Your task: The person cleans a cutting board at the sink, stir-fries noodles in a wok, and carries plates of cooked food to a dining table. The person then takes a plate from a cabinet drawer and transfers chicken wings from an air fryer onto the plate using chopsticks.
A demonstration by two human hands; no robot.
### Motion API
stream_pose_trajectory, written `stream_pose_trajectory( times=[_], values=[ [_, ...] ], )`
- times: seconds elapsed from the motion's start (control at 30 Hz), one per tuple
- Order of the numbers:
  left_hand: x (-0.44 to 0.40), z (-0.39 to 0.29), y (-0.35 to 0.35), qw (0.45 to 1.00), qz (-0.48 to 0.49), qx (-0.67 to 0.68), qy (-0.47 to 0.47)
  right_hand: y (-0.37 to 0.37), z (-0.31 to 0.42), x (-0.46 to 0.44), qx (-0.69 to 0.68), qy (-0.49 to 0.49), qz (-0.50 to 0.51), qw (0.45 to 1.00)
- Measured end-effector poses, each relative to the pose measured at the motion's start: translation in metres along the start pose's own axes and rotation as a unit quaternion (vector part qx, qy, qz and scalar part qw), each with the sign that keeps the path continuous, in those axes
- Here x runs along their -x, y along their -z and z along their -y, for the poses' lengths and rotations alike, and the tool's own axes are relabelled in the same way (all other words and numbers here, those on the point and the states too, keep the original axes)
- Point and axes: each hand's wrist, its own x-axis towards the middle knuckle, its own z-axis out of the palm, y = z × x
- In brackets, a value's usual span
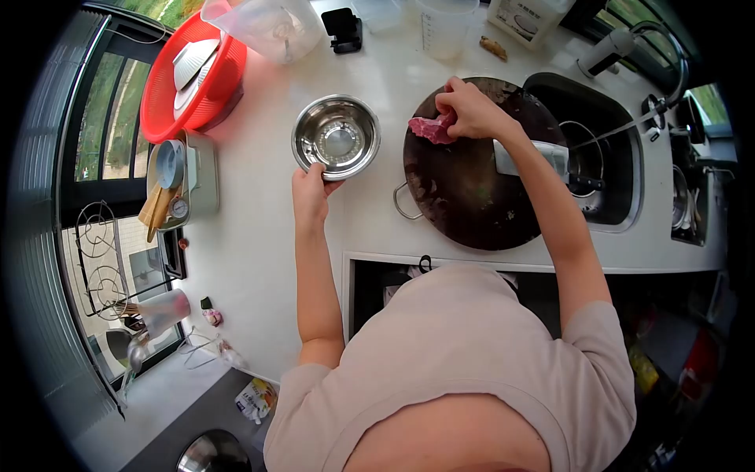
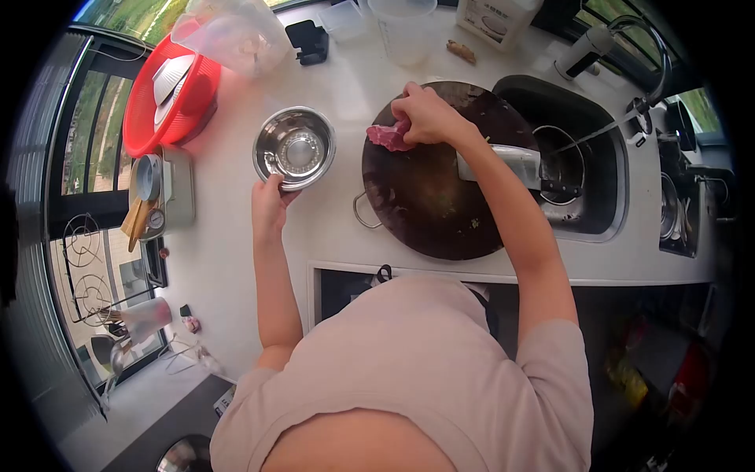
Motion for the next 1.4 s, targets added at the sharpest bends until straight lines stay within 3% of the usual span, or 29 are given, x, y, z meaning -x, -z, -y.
stream_pose_trajectory(
  times=[0.17, 0.3, 0.43, 0.5, 0.6, 0.7, 0.8, 0.87, 0.97, 1.03, 1.1, 1.13, 1.17, 1.27, 1.33, 1.4],
  values=[
    [0.033, 0.030, -0.017, 1.000, -0.014, 0.005, 0.015, -0.011, 0.022, 0.012, -0.161, 0.064, -0.108, 0.979],
    [0.048, 0.045, -0.018, 0.999, 0.010, -0.002, 0.044, -0.021, 0.091, 0.014, -0.222, 0.156, -0.164, 0.949],
    [0.048, 0.052, -0.011, 0.998, 0.008, 0.054, 0.043, -0.058, 0.133, 0.006, -0.158, 0.104, -0.131, 0.973],
    [0.026, 0.074, 0.014, 0.993, 0.020, 0.107, 0.051, -0.060, 0.129, 0.020, -0.112, 0.114, -0.264, 0.951],
    [0.024, 0.069, 0.011, 0.995, -0.017, 0.097, 0.005, -0.028, 0.075, 0.073, -0.128, 0.031, -0.299, 0.945],
    [0.017, 0.065, 0.001, 0.988, -0.031, 0.152, -0.018, -0.005, -0.009, 0.152, -0.004, -0.049, -0.357, 0.933],
    [0.013, 0.069, -0.009, 0.984, -0.033, 0.170, -0.040, 0.007, -0.056, 0.230, 0.120, -0.167, -0.224, 0.953],
    [0.018, 0.071, -0.021, 0.980, -0.032, 0.189, -0.049, 0.002, -0.074, 0.250, 0.139, -0.169, -0.196, 0.956],
    [0.034, 0.072, -0.051, 0.969, -0.198, 0.147, 0.000, -0.007, -0.116, 0.256, 0.146, -0.101, -0.200, 0.964],
    [0.064, 0.068, -0.097, 0.950, -0.282, -0.012, -0.135, 0.003, -0.128, 0.260, 0.096, -0.055, -0.217, 0.970],
    [0.095, 0.077, -0.146, 0.891, -0.328, -0.104, -0.295, 0.026, -0.129, 0.281, 0.082, -0.081, -0.260, 0.959],
    [0.117, 0.072, -0.182, 0.879, -0.279, -0.156, -0.354, 0.039, -0.133, 0.289, 0.074, -0.091, -0.280, 0.953],
    [0.142, 0.069, -0.226, 0.901, -0.224, -0.117, -0.354, 0.052, -0.145, 0.299, 0.098, -0.104, -0.291, 0.946],
    [0.170, 0.082, -0.331, 0.847, -0.014, -0.249, -0.470, 0.082, -0.195, 0.325, 0.184, -0.128, -0.308, 0.925],
    [0.175, 0.100, -0.401, 0.836, 0.161, -0.240, -0.466, 0.086, -0.231, 0.323, 0.246, -0.140, -0.268, 0.921],
    [0.163, 0.139, -0.465, 0.820, 0.325, -0.253, -0.398, 0.079, -0.263, 0.315, 0.307, -0.137, -0.248, 0.909]
  ],
)
